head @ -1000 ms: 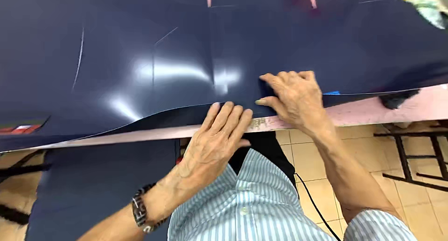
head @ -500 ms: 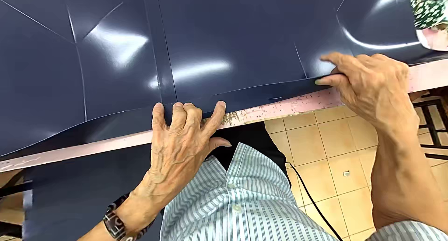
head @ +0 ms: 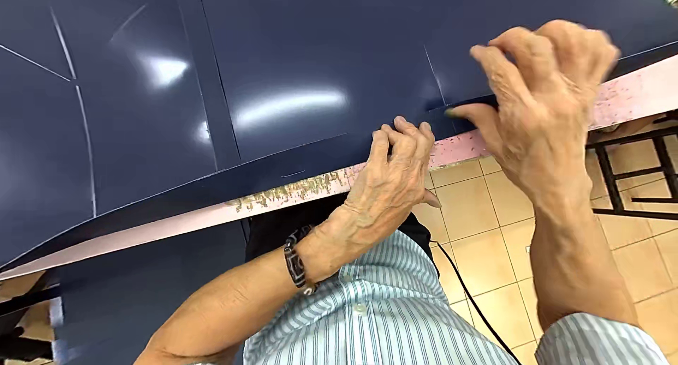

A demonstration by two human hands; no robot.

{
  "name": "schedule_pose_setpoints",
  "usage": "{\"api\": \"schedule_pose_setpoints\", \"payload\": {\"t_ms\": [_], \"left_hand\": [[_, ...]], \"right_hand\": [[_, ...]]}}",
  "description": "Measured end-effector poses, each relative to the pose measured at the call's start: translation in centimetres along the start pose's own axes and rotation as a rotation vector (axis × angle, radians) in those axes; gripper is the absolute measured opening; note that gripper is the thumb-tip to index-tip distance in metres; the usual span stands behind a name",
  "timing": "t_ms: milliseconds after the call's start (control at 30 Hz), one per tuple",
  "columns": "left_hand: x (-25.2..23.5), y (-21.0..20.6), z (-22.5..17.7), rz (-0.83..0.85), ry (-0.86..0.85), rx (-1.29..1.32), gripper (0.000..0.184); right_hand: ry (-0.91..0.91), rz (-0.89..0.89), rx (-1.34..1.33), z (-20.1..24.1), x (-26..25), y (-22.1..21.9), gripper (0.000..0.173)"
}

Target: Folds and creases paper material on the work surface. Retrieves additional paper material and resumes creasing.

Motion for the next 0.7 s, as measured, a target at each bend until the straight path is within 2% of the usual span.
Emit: {"api": "schedule_pose_setpoints", "payload": {"t_ms": [67, 100, 133, 167, 233, 333, 467, 567, 700], "left_hand": [[-0.1, 0.2, -0.1, 0.025, 0.011, 0.002, 0.093], [-0.2, 0.2, -0.2, 0.030, 0.021, 0.009, 0.092], [-0.4, 0.3, -0.2, 0.041, 0.026, 0.021, 0.091], [-0.6, 0.3, -0.4, 0.045, 0.031, 0.031, 0.089], [-0.8, 0.5, -0.6, 0.056, 0.032, 0.042, 0.091], [-1.0, 0.6, -0.6, 0.054, 0.044, 0.056, 0.093], [-1.3, 0.8, -0.6, 0.063, 0.074, 0.093, 0.094], [-1.6, 0.9, -0.7, 0.072, 0.093, 0.147, 0.091], [-2.0, 1.1, -1.0, 0.077, 0.119, 0.178, 0.087]], "right_hand": [[-0.099, -0.229, 0.005, 0.8, 3.2, 0.7, 0.034], [-0.202, -0.326, 0.010, 0.3, 4.7, 0.6, 0.027], [-0.326, -0.358, 0.009, -0.4, 5.9, 0.5, 0.028], [-0.440, -0.311, -0.015, -1.0, 6.6, 0.4, 0.036], [-0.557, -0.188, -0.105, -1.5, 7.0, 0.1, 0.048], [-0.565, -0.212, -0.224, -0.9, 5.4, -0.7, 0.048], [-0.574, -0.338, -0.543, -0.4, 3.6, -1.1, 0.029], [-0.519, -0.214, -0.611, 0.5, 3.5, -1.5, 0.025], [-0.466, -0.096, -0.494, 0.5, 3.4, -2.4, 0.027]]}}
Point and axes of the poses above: each hand's wrist, its own x-axis away from the middle knuckle, its own y-axis out of the back of the hand, z = x × y, the point moved 1 cm from there along -x, towards the middle knuckle, and after that the axes turned 11 degrees about -x, right-handed, at the moved point
